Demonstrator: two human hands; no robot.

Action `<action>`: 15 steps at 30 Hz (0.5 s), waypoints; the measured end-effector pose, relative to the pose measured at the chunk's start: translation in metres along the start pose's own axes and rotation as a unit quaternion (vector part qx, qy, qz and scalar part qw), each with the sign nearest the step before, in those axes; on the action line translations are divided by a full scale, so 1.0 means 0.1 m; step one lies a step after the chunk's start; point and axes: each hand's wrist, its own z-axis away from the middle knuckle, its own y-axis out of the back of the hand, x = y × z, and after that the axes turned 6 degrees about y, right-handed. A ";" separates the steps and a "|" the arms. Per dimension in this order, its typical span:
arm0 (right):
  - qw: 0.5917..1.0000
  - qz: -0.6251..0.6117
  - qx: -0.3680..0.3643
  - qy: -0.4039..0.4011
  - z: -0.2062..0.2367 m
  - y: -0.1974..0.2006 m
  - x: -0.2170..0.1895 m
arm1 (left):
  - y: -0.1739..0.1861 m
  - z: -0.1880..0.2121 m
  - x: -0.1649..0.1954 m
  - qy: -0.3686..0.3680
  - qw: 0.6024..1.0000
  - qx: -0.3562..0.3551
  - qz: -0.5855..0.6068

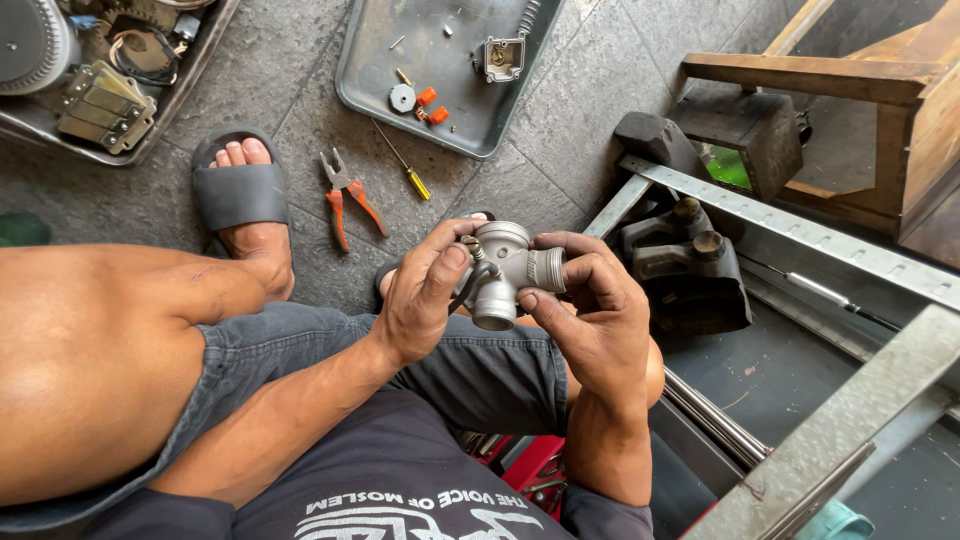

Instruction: The person sits on the workshop floor assembling a motorcycle carburetor. They press a brass bushing into the carburetor body by hand, fit the spring and float components, attach the orange float chamber assembly, and finally lift the assembled carburetor toward the nearby scooter.

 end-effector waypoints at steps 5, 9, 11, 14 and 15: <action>1.000 0.006 0.003 0.001 0.00 0.01 -0.01 | 0.01 0.01 0.03 0.015 1.000 -0.006 0.002; 1.000 0.004 0.010 -0.007 -0.02 0.02 0.00 | -0.01 0.00 0.03 0.035 0.999 -0.001 -0.008; 1.000 -0.010 0.012 -0.013 -0.02 0.03 0.01 | -0.02 0.00 0.03 0.078 0.997 0.000 -0.007; 0.999 -0.027 0.014 -0.015 -0.03 0.04 0.03 | -0.02 -0.02 0.03 0.006 1.000 -0.013 0.016; 0.999 -0.032 0.015 -0.015 -0.03 0.04 0.03 | -0.02 -0.02 0.03 0.019 1.000 -0.011 0.018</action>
